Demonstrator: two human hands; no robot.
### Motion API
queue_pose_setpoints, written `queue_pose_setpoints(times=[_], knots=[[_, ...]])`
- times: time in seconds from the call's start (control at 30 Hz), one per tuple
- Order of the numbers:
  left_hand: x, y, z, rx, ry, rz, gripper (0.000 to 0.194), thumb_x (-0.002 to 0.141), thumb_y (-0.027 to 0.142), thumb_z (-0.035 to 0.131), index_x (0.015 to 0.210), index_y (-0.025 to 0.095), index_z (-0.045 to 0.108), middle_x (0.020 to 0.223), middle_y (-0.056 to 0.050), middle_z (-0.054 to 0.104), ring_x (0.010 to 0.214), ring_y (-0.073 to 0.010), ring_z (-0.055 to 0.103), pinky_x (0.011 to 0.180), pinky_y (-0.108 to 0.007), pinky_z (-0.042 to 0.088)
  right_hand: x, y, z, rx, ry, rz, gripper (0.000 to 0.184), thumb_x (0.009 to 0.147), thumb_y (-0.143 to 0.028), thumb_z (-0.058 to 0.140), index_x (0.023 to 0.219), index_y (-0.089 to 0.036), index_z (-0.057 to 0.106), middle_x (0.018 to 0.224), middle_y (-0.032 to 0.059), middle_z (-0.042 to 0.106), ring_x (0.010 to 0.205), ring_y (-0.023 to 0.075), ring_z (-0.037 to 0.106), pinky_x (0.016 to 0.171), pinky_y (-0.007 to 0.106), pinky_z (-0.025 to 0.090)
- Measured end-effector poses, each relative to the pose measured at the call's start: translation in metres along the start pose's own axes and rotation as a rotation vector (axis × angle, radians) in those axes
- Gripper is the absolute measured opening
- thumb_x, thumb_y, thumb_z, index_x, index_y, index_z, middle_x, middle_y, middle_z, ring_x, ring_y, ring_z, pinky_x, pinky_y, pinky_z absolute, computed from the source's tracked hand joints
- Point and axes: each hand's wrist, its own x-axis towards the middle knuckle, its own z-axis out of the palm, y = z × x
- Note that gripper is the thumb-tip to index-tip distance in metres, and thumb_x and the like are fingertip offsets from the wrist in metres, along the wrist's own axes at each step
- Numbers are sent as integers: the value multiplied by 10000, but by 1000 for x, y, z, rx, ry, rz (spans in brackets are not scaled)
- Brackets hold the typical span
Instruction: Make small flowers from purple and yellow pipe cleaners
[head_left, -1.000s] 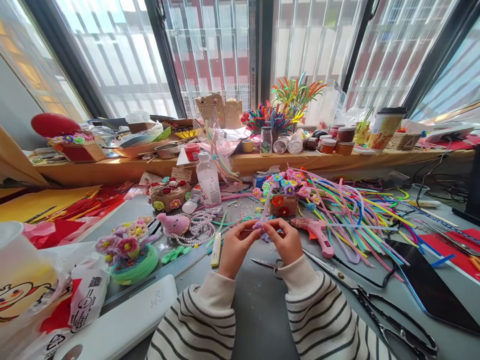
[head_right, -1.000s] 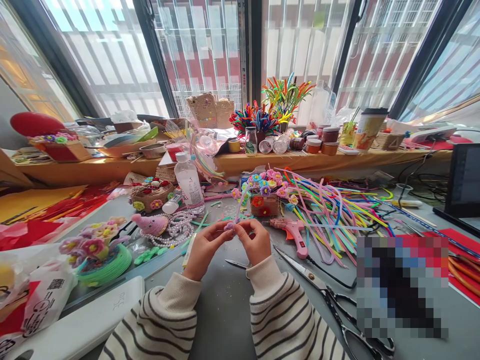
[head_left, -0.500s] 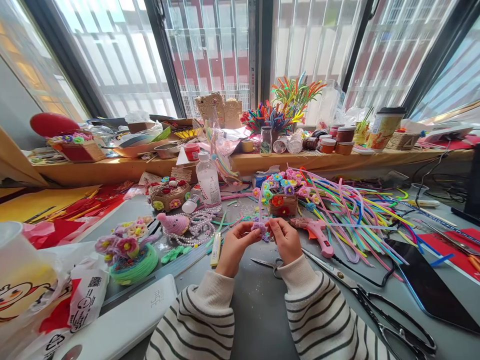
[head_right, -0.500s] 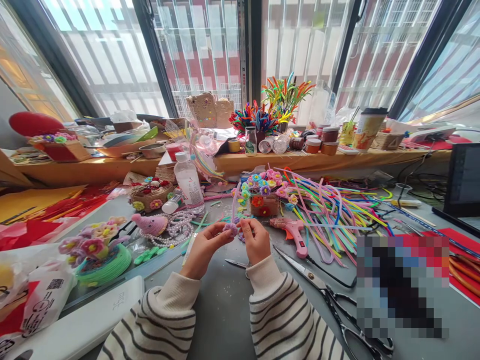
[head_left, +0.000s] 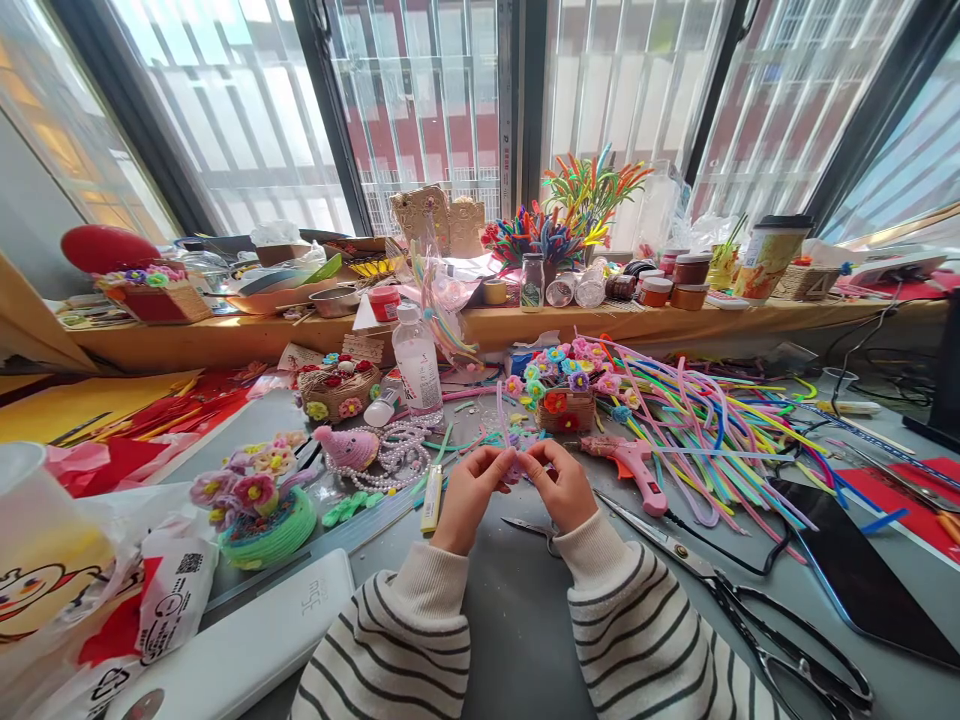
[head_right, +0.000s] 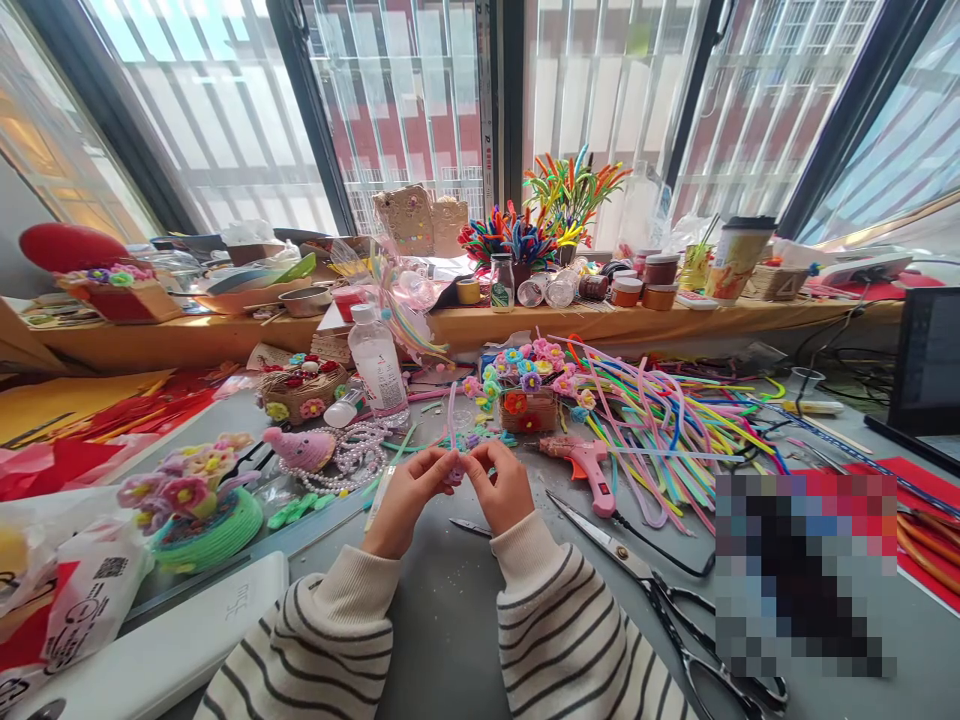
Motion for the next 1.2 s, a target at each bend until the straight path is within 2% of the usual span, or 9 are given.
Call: queue_pose_setpoints(times=[0.13,0.33,0.53,0.77,1.0,1.2], knots=[[0,-4,0,69,31,98,201,640,332,530,635,131,530,576,21,494,531,-72,462,502,-185,405,-1,0,2,-49,-31,-18,283,780,-347,346,595,-171,469,541,-15,449,527,105,416,505,207,320],[0,-6,1,161,50,214,208,678,340,481,625,139,498,563,19,502,530,-84,469,520,-198,400,-3,1,4,-177,-107,-73,246,736,-374,430,618,-165,485,535,-22,434,495,96,383,469,202,292],[-1,-4,1,205,75,232,240,716,363,416,606,154,458,529,34,452,506,-82,452,507,-196,377,-3,1,4,-121,-120,-112,213,779,-303,367,662,-174,491,580,-7,473,527,105,411,508,208,316],[-3,-3,0,474,33,319,315,724,391,388,500,169,389,449,49,359,429,-74,360,434,-193,279,-4,-3,2,-27,-155,-117,216,791,-277,333,650,-183,468,546,-19,433,513,103,396,495,208,318],[-3,-5,3,488,63,323,306,734,381,370,512,173,405,441,46,374,424,-77,361,432,-196,268,-4,-7,2,-39,-103,-104,231,787,-274,327,602,-181,429,534,-22,407,510,104,389,498,210,306],[-5,-6,12,521,204,382,313,731,372,377,494,170,415,446,36,380,431,-80,344,431,-204,254,-7,-7,10,-162,46,-109,223,783,-256,310,598,-188,416,537,-17,416,505,109,392,499,217,304]])
